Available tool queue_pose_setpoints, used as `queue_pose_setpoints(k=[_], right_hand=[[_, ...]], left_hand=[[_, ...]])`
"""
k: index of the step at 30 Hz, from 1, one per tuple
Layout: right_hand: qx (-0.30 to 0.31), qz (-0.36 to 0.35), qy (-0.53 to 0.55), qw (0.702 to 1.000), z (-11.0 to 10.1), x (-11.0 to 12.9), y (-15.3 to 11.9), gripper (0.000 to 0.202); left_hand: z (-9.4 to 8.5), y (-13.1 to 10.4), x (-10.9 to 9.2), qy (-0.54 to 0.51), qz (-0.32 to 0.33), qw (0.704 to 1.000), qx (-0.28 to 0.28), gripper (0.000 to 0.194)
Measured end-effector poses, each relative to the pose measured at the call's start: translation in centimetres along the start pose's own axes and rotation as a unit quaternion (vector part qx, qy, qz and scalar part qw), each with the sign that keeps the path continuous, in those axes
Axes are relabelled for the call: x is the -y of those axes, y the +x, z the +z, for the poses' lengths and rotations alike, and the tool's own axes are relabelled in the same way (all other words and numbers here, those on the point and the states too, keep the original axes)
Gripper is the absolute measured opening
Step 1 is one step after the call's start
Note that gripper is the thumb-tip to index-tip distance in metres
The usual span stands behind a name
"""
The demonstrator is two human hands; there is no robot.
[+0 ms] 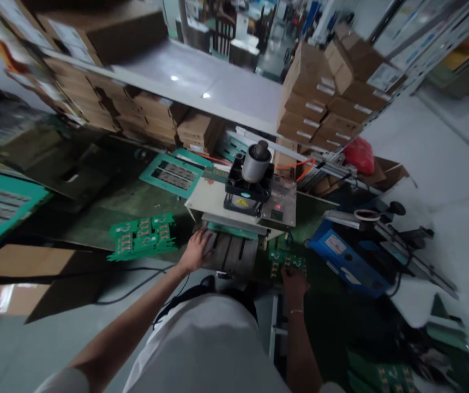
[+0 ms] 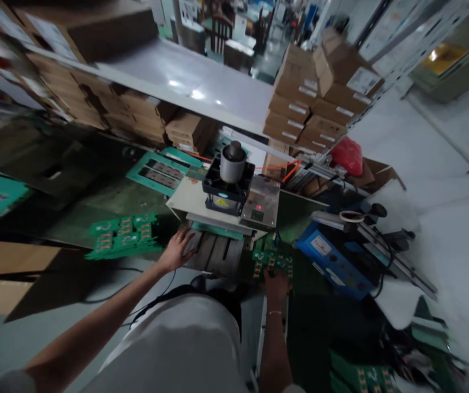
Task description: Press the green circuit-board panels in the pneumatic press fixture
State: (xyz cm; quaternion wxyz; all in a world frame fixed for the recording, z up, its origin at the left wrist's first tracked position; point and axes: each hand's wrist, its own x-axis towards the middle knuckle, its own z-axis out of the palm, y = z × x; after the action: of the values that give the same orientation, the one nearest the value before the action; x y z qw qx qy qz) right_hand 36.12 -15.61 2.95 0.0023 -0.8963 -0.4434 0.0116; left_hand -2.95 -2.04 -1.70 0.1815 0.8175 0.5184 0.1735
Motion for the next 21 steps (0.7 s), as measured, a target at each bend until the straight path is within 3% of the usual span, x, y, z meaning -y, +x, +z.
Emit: queue_pose_setpoints(k=[10, 21], right_hand=[[-0.069, -0.028, 0.065, 0.995, -1.8, 4.4, -1.9, 0.029], [-0.087, -0.059, 0.092, 0.990, -2.0, 5.9, -3.2, 0.025]], left_hand=[[-1.3, 1.6, 0.5, 0.010, 0.033, 0.999, 0.005, 0.048], [-1.6, 2.3, -2.2, 0.017, 0.065, 0.993, 0.095, 0.045]])
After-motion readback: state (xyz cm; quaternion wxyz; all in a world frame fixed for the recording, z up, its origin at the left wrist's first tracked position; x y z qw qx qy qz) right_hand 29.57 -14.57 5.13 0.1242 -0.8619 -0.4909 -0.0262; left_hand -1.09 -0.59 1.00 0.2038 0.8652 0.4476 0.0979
